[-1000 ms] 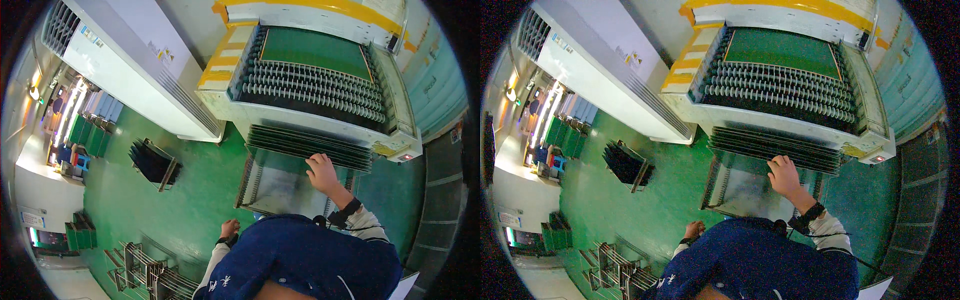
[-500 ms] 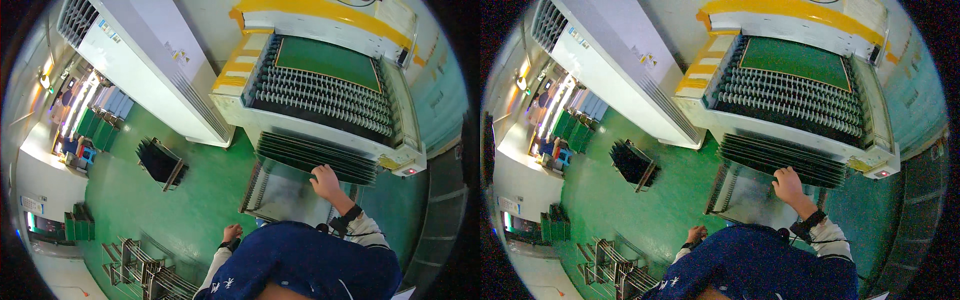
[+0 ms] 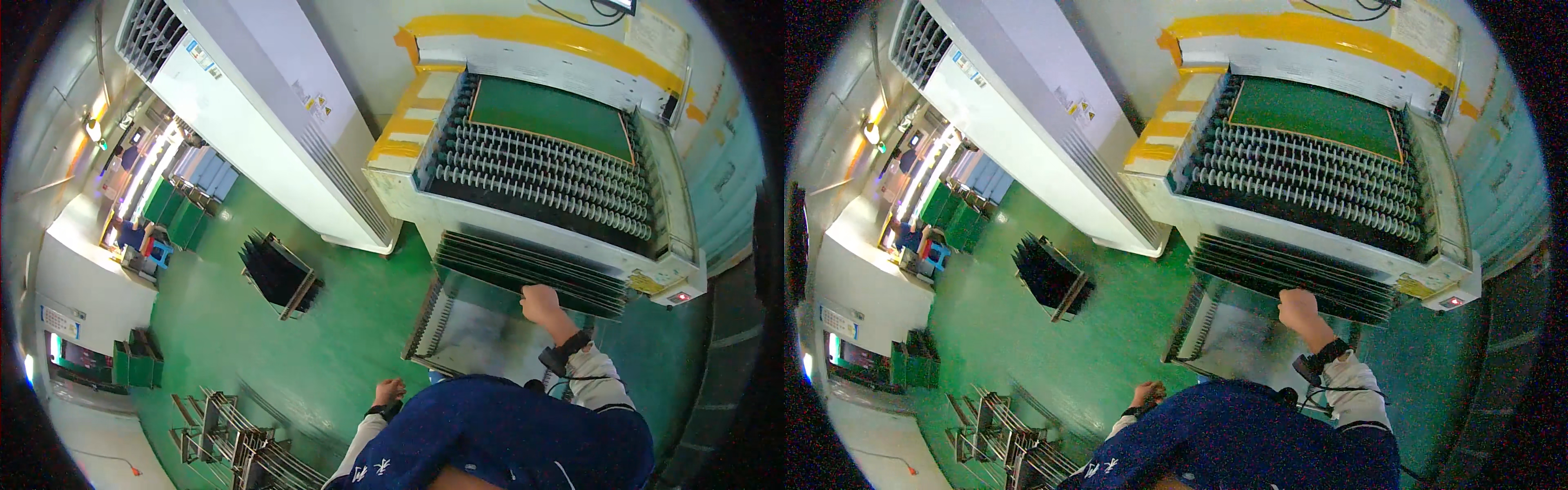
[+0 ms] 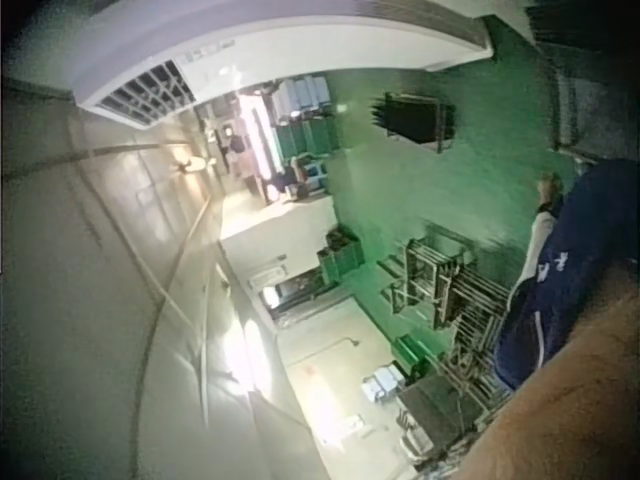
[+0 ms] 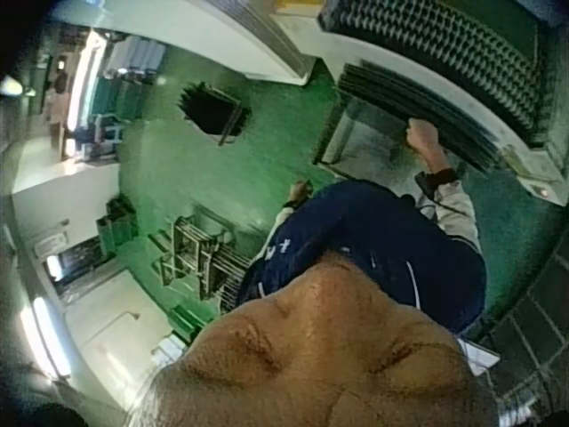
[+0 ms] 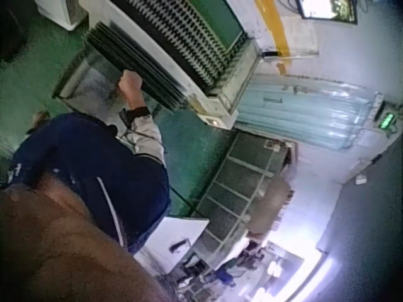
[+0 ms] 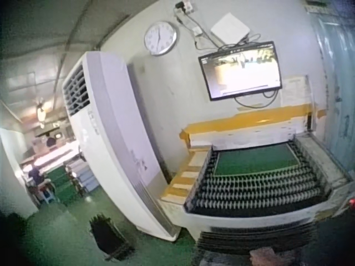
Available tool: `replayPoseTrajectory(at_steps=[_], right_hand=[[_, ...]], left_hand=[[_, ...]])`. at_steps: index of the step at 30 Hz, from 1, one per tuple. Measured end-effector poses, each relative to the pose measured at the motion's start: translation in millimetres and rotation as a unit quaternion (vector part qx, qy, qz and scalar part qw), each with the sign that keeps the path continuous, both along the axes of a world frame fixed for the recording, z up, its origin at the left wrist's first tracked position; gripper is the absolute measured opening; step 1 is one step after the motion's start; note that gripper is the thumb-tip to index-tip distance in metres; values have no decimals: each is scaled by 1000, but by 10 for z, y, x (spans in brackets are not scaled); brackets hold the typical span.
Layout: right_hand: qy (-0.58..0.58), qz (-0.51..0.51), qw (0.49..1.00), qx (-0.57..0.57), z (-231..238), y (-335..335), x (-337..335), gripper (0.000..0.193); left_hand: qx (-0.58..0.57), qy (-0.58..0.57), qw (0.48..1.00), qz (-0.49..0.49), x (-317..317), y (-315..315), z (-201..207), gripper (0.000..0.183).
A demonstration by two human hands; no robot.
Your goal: Feeding industrial circuit boards into a processing machine and organizing them in racks.
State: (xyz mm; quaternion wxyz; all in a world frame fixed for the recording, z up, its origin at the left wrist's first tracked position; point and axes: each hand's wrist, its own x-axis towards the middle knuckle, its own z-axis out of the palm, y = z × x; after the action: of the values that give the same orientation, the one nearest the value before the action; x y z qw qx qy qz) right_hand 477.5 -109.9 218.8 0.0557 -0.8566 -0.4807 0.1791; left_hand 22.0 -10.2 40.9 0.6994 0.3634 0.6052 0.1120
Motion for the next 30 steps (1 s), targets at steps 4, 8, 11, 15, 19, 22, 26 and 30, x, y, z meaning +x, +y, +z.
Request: replayPoseTrajectory(at_steps=[4, 8, 11, 15, 19, 22, 26, 30], right_hand=[[-7, -3, 1000, -4, 47, 29, -14, 20], [-19, -6, 1000, 13, 56, 7, -32, 20], [-20, -19, 1000, 8, 75, 9, -60, 19], [-29, -18, 999, 19, 57, 8, -54, 19], [-27, -31, 999, -1, 156, 46, -82, 19], [-25, -33, 999, 6, 131, 35, -60, 20], [-33, -35, 999, 7, 102, 36, -42, 20], [-34, -31, 999, 1, 126, 49, -52, 21]], left_hand=[[-64, -129, 989, 33, -156, 15, -163, 18], [-58, -8, 998, 20, -68, 7, -177, 20], [-66, 1, 998, 16, -46, 11, -142, 21], [-88, -48, 995, 12, -148, 42, -315, 21], [-138, -83, 987, 26, -219, 88, -382, 21], [-73, 22, 997, 7, -97, 48, -289, 21], [-70, 13, 997, 19, -40, 32, -175, 21], [-71, -11, 997, 9, -96, 43, -222, 20]])
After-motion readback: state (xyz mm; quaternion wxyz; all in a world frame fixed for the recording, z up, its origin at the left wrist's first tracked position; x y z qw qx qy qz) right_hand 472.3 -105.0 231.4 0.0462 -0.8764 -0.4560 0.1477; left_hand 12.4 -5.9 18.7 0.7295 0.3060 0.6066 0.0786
